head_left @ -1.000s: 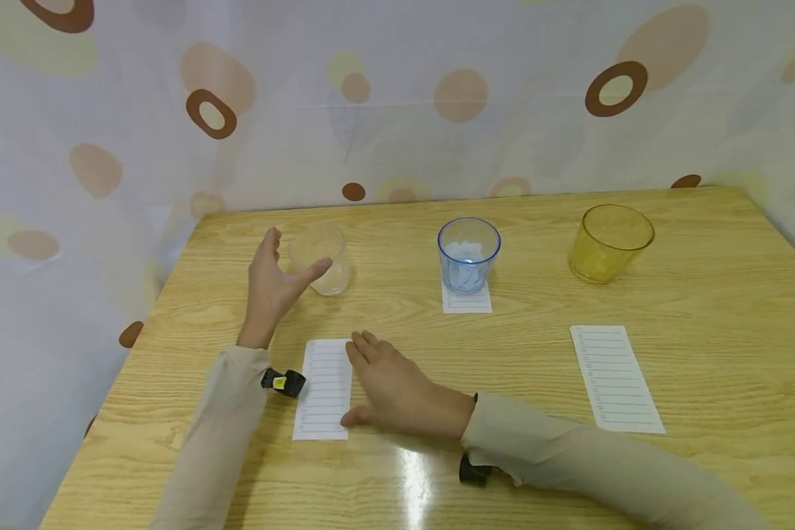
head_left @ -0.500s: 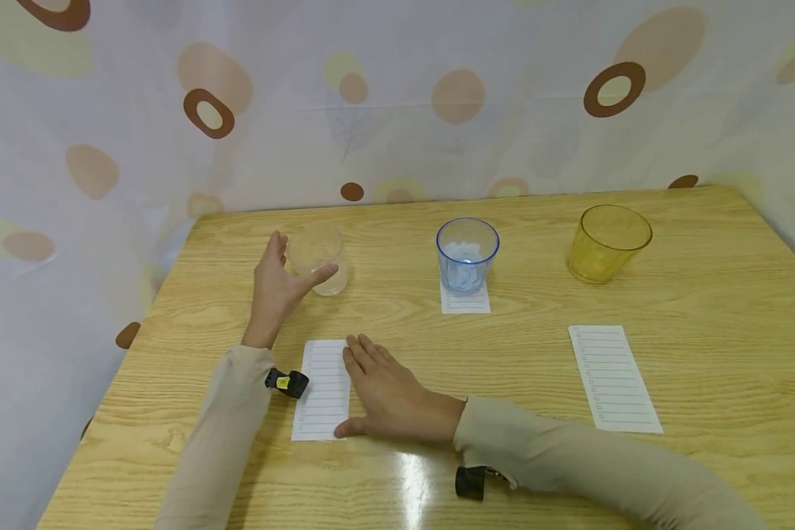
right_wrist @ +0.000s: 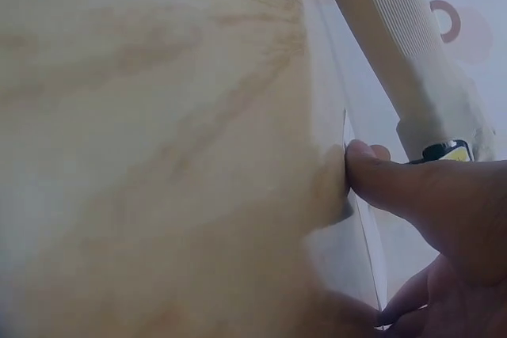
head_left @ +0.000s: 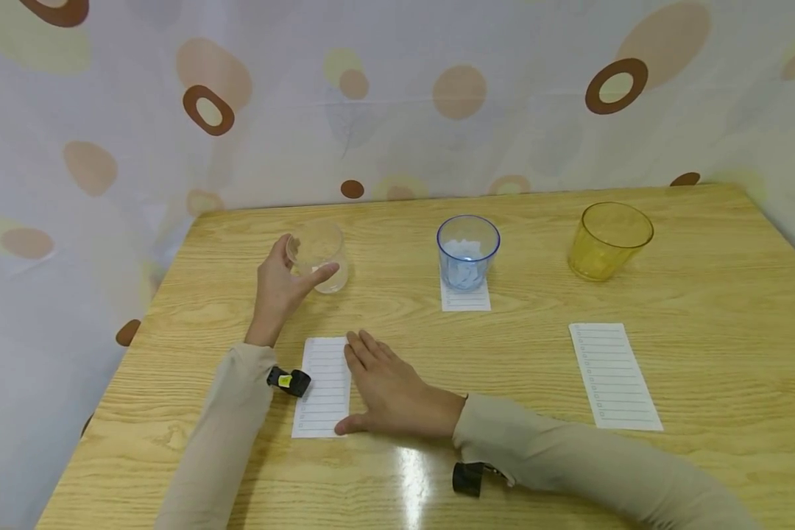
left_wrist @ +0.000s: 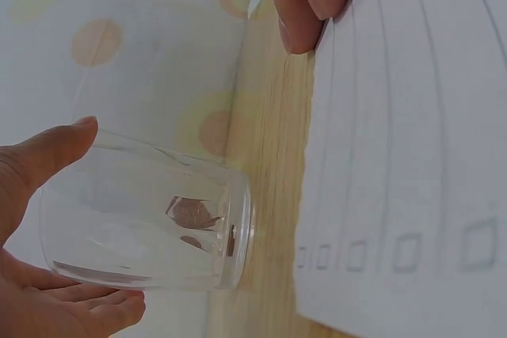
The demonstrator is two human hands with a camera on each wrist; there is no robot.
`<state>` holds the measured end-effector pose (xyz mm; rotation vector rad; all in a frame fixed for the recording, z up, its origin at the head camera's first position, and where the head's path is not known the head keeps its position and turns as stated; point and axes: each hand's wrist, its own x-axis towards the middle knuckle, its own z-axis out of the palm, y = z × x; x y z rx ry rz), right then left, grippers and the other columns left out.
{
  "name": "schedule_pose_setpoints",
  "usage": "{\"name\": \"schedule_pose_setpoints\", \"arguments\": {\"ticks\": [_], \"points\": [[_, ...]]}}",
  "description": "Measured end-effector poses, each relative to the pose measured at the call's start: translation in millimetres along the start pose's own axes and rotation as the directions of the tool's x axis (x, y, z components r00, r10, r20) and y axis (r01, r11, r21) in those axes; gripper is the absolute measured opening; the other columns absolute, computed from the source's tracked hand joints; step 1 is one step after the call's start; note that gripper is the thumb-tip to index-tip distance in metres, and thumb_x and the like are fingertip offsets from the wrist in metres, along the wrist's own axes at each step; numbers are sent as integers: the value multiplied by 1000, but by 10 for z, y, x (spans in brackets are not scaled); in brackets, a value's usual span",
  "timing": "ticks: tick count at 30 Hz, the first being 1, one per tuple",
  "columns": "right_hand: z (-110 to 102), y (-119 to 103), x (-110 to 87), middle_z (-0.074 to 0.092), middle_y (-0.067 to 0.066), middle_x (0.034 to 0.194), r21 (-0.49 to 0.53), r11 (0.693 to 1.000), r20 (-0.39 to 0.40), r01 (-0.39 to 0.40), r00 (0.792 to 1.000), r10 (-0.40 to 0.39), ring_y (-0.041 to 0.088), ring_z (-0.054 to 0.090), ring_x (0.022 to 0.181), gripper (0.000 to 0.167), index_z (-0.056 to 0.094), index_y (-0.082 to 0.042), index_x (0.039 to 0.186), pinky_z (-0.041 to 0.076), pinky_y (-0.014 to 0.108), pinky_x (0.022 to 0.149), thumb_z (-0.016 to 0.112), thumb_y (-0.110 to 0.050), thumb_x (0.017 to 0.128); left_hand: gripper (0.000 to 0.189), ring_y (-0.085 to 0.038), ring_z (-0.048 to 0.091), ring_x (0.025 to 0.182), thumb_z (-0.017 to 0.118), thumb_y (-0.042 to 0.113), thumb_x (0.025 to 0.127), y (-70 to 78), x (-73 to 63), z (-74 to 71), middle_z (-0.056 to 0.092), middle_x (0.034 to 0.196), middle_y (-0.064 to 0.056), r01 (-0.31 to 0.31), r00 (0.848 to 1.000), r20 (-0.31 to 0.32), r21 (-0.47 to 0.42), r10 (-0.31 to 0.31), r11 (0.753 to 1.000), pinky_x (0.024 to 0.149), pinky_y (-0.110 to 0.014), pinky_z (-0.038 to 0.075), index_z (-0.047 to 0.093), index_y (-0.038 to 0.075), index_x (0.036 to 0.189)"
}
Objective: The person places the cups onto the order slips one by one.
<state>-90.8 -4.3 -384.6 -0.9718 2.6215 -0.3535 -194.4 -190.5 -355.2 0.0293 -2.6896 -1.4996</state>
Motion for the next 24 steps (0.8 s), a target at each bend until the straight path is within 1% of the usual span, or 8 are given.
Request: {"name": "schedule_pose_setpoints", "arguments": {"ticks": [3,8,14,18,20,24], "points": [[-3,13,22,8,17,160,-12,1000,0,-6,1000,6,29,4,147,109,20,3,151,10,38,119,64,-66,79,98,-40,30,139,79,33,81,-7,7,10,31,153,-19,7,1000,6,0,-7,1000,112,-48,31,19,-1,152],[-11,22,32,7,16,160,5,1000,9,-10,1000,10,28,2,147,111,19,3,152,9,37,119,65,-66,79,98,-40,32,138,78,34,81,-18,7,14,31,153,-18,20,1000,4,-9,-20,1000,111,-47,32,19,1,152],[-13,24,32,6,15,160,13,1000,7,-8,1000,8,27,1,147,111,18,2,152,8,37,119,65,-66,79,97,-38,34,137,79,34,81,-35,8,20,34,152,-18,13,1000,-8,-27,-13,1000,112,-46,32,20,2,152],[-15,35,28,4,15,160,50,999,11,-13,1000,13,27,-1,147,111,17,2,152,7,37,119,66,-65,78,96,-39,35,136,79,34,81,-35,5,29,35,151,-19,-5,1000,-17,-23,5,1000,111,-47,32,22,2,152],[-12,42,26,4,15,160,76,997,10,-14,1000,13,27,-1,147,113,16,3,152,6,37,119,69,-64,77,96,-40,36,136,79,35,81,-34,3,33,36,150,-20,-11,1000,-21,-22,11,1000,111,-48,32,23,2,152],[-3,48,18,1,16,160,141,990,6,2,1000,-3,28,-4,147,118,15,4,152,3,40,119,75,-60,74,96,-40,35,136,78,35,81,-38,-6,35,35,151,-20,-3,1000,-19,-25,3,1000,111,-48,32,22,2,152]]}}
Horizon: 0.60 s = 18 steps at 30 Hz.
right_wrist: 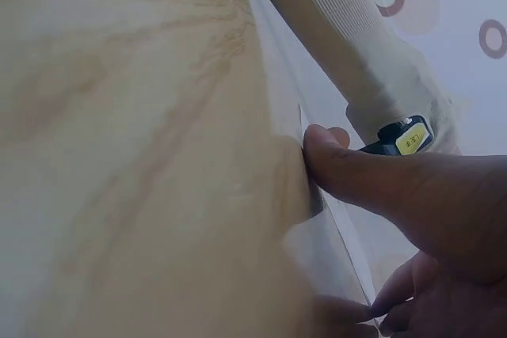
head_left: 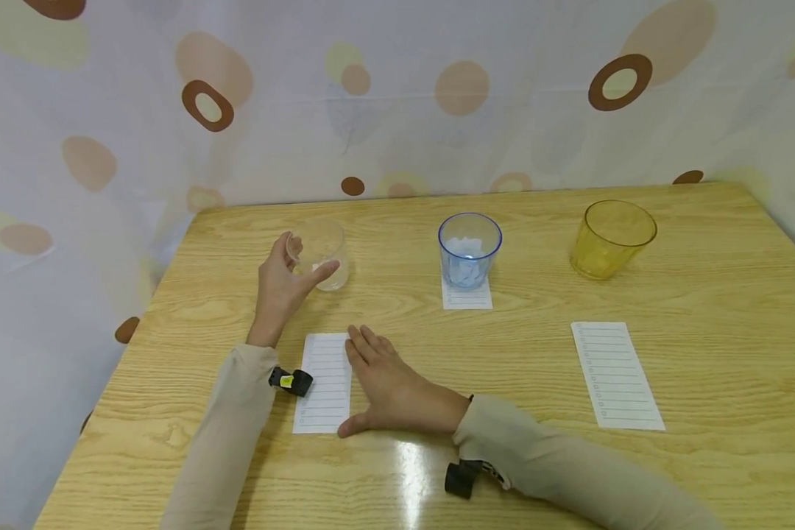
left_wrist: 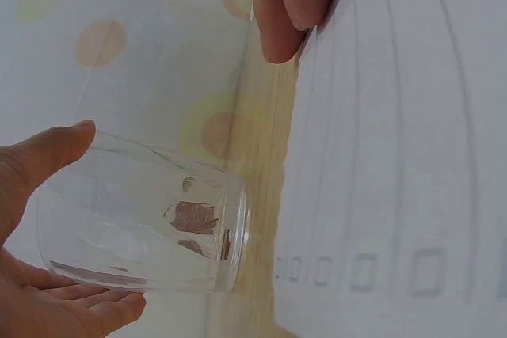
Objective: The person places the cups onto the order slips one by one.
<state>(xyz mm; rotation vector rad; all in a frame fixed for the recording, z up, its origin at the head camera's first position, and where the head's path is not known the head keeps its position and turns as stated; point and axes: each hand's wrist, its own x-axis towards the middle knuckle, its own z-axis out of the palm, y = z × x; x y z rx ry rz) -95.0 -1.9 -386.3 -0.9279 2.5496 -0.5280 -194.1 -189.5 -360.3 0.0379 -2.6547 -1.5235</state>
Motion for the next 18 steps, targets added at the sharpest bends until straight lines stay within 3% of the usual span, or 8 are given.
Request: {"name": "schedule_pose_setpoints", "arguments": {"ticks": [11,18], "points": [[-2,-4,-10,3,17,160,-14,1000,-12,13,1000,-13,29,-2,147,112,17,4,152,5,41,119,72,-60,78,96,-38,35,137,78,37,81,-23,-12,-5,35,151,-19,-8,1000,-4,-21,8,1000,112,-47,31,23,3,152],[7,0,-6,1,15,161,6,1000,0,9,1000,-9,27,-4,147,118,13,3,153,2,39,119,74,-62,74,97,-38,34,137,78,37,81,-26,-12,-11,34,151,-18,1,1000,2,-32,-1,999,112,-47,30,22,3,152]]}}
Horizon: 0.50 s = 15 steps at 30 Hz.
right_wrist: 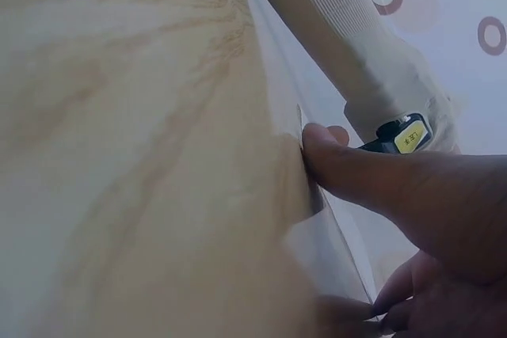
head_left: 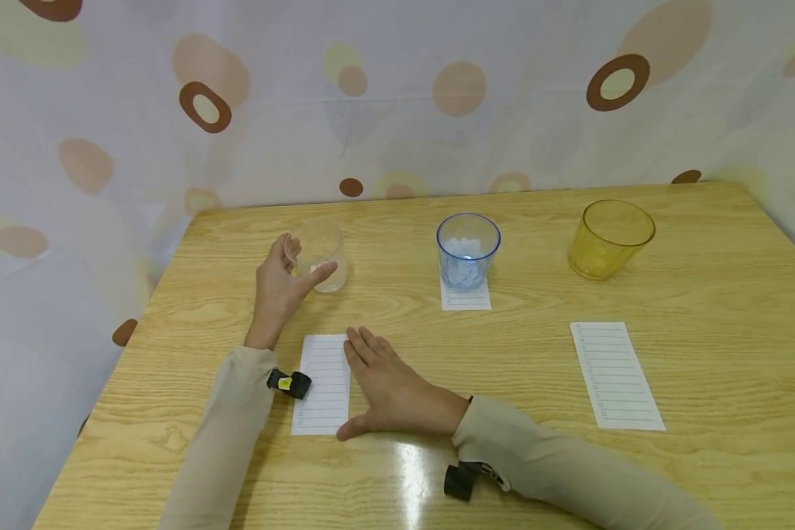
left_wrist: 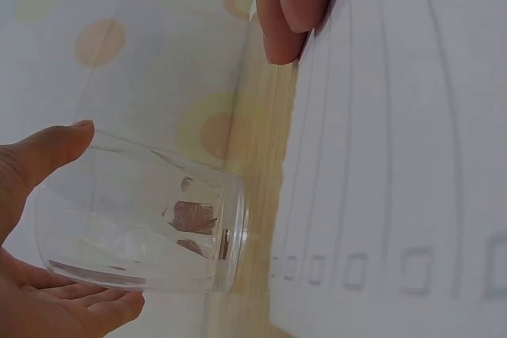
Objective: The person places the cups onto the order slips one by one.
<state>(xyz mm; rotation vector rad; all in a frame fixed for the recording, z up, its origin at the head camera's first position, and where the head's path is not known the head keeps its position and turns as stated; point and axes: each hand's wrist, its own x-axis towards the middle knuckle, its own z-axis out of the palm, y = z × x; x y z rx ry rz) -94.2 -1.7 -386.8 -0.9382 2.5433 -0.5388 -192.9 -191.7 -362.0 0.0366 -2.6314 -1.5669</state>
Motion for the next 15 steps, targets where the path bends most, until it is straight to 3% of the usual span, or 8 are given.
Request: {"name": "schedule_pose_setpoints", "arguments": {"ticks": [7,12,15], "points": [[28,-4,-9,1,16,160,9,1000,-24,1,1000,-1,28,-4,147,106,14,4,152,3,40,119,66,-59,83,97,-39,34,137,78,36,81,-7,10,4,34,152,-18,4,1000,6,13,-4,1000,112,-48,31,21,3,152],[32,-12,-10,2,16,160,-15,1000,-33,-3,999,3,29,-3,147,108,15,4,152,2,40,119,68,-58,81,96,-38,34,137,78,36,81,-5,8,5,34,151,-18,-2,1000,3,7,2,1000,112,-47,31,22,3,152],[32,-12,-1,2,16,160,-19,1000,-34,5,999,-6,29,-3,147,110,15,4,152,3,40,119,68,-60,80,90,-36,37,136,79,34,80,-11,3,-1,38,148,-21,-39,999,-20,-3,39,999,112,-45,32,31,1,148]]}}
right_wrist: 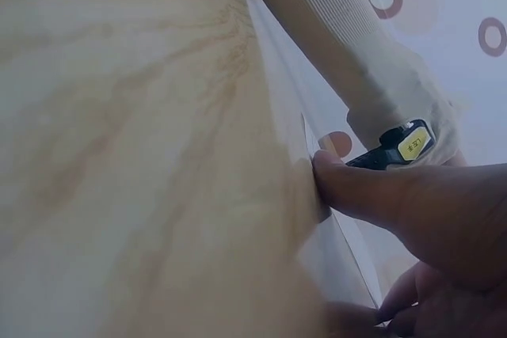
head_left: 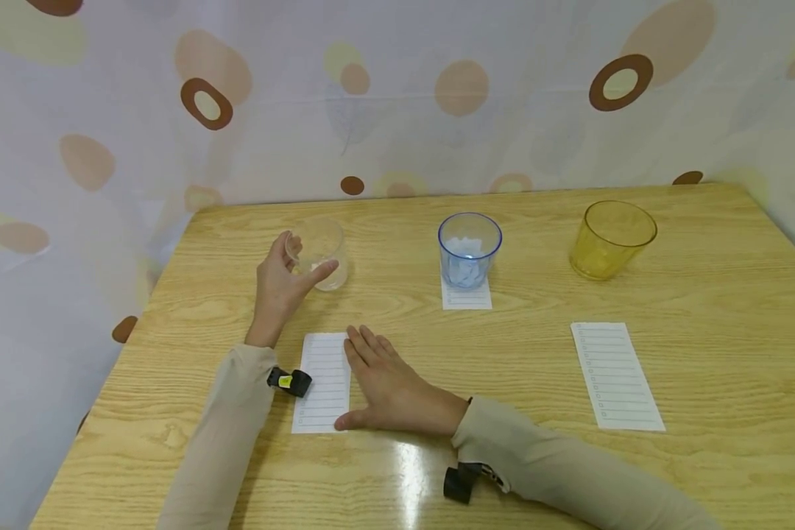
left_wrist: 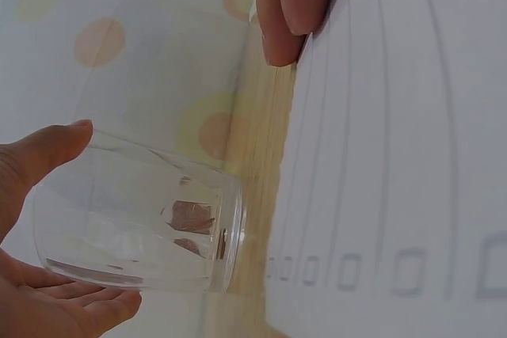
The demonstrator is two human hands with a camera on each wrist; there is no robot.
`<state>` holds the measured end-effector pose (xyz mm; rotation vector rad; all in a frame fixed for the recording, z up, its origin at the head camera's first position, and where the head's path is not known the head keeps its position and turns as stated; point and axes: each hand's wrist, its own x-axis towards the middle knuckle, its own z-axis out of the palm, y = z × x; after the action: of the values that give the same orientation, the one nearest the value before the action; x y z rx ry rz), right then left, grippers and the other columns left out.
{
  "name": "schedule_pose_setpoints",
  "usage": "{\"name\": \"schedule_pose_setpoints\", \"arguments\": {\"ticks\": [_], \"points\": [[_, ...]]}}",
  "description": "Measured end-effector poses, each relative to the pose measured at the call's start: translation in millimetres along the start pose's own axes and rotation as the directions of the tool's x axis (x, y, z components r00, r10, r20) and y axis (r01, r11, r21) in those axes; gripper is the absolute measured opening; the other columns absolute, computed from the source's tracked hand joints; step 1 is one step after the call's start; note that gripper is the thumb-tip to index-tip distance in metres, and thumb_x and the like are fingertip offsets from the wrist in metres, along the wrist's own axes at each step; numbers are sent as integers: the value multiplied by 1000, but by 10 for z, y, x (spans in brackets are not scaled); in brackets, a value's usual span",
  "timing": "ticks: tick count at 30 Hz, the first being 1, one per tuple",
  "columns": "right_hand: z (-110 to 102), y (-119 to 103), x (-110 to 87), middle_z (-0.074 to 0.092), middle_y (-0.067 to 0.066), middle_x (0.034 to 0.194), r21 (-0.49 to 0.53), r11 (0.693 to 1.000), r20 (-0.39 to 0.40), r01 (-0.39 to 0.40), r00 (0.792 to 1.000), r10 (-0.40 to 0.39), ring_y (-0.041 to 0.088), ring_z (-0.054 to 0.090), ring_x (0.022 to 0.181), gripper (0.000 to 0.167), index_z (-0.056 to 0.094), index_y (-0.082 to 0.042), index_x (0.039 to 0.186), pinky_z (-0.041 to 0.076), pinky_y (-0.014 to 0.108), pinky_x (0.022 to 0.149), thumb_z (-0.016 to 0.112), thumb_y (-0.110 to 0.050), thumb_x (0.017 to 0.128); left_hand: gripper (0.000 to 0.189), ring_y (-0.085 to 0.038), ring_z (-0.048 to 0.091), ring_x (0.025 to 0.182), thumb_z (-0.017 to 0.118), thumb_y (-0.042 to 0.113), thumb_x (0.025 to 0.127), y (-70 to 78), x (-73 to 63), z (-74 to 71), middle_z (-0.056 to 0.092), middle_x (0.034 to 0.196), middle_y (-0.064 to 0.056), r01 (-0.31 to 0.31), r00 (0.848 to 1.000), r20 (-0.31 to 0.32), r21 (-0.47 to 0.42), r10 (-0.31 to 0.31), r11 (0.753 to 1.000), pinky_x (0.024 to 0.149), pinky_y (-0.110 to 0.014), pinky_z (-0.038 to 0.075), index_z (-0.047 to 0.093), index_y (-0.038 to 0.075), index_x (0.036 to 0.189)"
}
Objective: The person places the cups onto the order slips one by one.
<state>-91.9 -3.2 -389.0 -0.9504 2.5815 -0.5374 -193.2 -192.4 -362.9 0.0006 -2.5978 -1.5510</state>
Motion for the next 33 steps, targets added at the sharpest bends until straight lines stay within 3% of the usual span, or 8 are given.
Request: {"name": "schedule_pose_setpoints", "arguments": {"ticks": [5,19,33], "points": [[-6,20,-8,1,16,160,-11,1000,5,3,1000,-3,28,-3,147,112,14,3,152,3,40,119,68,-62,79,80,-32,42,133,82,29,78,5,-4,17,45,141,-23,-60,998,-37,-36,59,998,111,-40,34,43,-2,140],[-9,37,3,3,15,160,-42,999,11,-14,1000,15,27,-2,147,113,15,3,152,5,39,119,68,-63,78,87,-29,43,133,84,28,76,6,-16,-5,43,144,-22,-28,999,-21,-78,27,997,111,-37,33,38,0,145],[-13,41,9,3,14,161,-72,997,13,-23,1000,24,26,-1,148,112,16,1,153,5,38,119,67,-65,78,85,-28,45,132,84,27,76,51,-47,-9,46,142,-22,-63,998,-13,-75,63,995,111,-36,34,40,-1,144]]}}
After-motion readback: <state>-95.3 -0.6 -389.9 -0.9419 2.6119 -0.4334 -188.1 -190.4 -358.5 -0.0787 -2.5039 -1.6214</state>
